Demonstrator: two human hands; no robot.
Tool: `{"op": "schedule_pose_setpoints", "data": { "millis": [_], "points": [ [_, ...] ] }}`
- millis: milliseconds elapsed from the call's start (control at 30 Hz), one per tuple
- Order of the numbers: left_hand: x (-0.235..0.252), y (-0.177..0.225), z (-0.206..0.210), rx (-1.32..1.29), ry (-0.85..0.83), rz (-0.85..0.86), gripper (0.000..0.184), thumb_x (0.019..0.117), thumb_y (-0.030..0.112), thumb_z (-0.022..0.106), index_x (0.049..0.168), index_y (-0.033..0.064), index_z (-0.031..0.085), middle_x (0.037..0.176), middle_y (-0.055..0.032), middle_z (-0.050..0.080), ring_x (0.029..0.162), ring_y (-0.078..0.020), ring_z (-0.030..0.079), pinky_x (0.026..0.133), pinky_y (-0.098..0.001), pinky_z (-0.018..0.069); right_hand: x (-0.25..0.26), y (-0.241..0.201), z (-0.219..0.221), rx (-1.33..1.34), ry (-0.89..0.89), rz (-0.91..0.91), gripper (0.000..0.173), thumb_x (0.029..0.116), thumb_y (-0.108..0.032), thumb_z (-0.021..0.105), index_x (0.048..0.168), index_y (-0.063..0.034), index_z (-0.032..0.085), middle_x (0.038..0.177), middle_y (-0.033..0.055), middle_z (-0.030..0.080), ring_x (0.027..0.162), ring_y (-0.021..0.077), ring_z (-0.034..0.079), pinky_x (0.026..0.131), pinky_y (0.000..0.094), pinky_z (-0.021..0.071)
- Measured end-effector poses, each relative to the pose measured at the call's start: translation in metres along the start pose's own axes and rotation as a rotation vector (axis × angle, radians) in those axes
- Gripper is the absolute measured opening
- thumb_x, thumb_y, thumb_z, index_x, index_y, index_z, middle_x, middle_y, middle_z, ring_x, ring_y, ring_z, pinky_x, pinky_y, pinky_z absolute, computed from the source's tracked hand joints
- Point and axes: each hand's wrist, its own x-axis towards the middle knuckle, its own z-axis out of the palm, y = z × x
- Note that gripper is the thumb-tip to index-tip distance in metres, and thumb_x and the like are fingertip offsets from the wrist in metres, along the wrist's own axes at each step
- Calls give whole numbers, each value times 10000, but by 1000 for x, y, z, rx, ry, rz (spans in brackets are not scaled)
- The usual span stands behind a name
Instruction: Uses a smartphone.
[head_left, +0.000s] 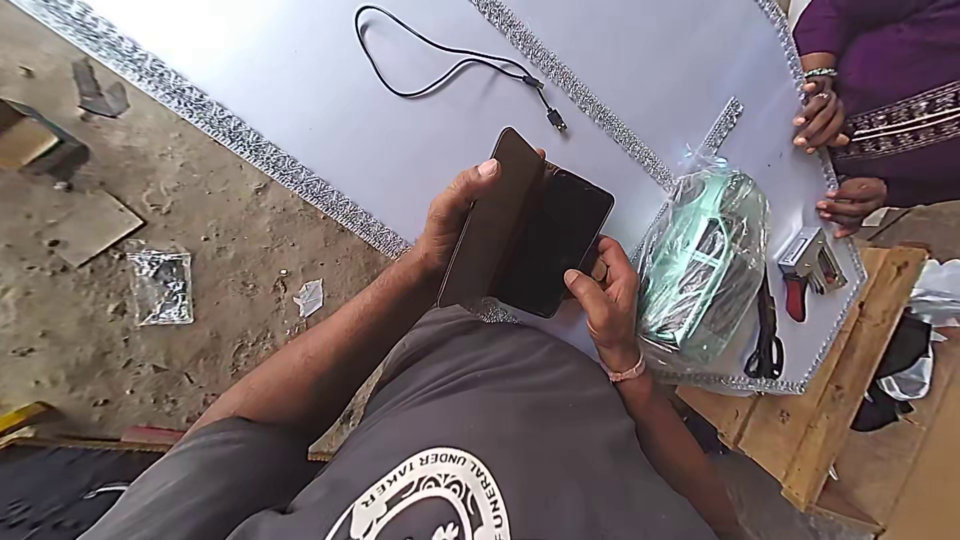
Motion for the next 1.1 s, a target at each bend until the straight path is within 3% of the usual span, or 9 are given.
{"op": "schedule_pose_setpoints", "data": {
  "millis": [133, 267, 467, 633, 733, 867, 967, 1100],
  "points": [
    [0, 0, 0, -5, -20, 2, 486, 1020, 410, 489, 1389, 106, 580, 1271, -74, 694, 1132, -145, 684, 938, -328, 593, 1, 1, 0, -2, 7, -9, 336, 837, -108, 651, 1139, 32, 606, 868, 59, 715, 788, 113, 717, 696, 281, 619],
    [-1, 1, 4, 13, -12, 13, 446, 1023, 394, 473, 1349, 119, 604, 1167, -49, 731, 1029, -118, 716, 860, -304, 619, 2, 2, -1, -20, 5, -15, 338, 825, -123, 662, 1127, 23, 618, 881, 57, 719, 803, 112, 719, 704, 286, 622],
    [-6, 1, 8, 33, 7, 2, 470, 1039, 397, 432, 1390, 119, 576, 1157, -47, 722, 988, -114, 716, 808, -305, 626, 2, 3, -2, -21, -5, -25, 336, 830, -117, 653, 1134, 21, 617, 874, 51, 718, 805, 105, 716, 706, 277, 615],
    [-5, 1, 6, 41, 4, 9, 449, 1045, 388, 418, 1363, 124, 593, 1152, -48, 724, 987, -116, 716, 806, -308, 626, 2, 11, -10, 220, -67, -50, 235, 963, -41, 471, 1097, 32, 650, 844, 54, 709, 743, 129, 709, 667, 315, 624],
    [-6, 1, 4, -2, -9, -27, 482, 1045, 406, 431, 1406, 116, 563, 1170, -61, 716, 990, -124, 716, 805, -312, 626, 0, 16, -12, 257, -60, -124, 264, 1006, 14, 434, 973, 25, 696, 807, 45, 721, 679, 114, 702, 611, 297, 621],
    [-3, -6, -25, -158, -216, -63, 578, 1052, 374, 443, 1527, 48, 401, 1368, -153, 596, 1177, -213, 643, 982, -376, 564, 0, 19, -16, 237, -86, -166, 221, 998, 23, 501, 924, 26, 710, 767, 48, 723, 631, 117, 692, 568, 296, 613],
    [-1, 0, -2, 8, -59, -27, 467, 1016, 398, 494, 1367, 109, 599, 1207, -71, 717, 1056, -139, 710, 875, -321, 616, -1, 19, -17, 252, -93, -157, 197, 994, 21, 532, 926, 23, 717, 768, 50, 732, 645, 122, 708, 587, 307, 628],
    [-1, 1, 3, 45, -56, -27, 451, 1018, 399, 496, 1363, 133, 612, 1201, -42, 722, 1059, -115, 706, 877, -305, 614, -1, 20, -18, 251, -96, -169, 185, 995, 17, 545, 938, 24, 721, 782, 48, 737, 664, 122, 716, 605, 307, 634]
  ]
}}
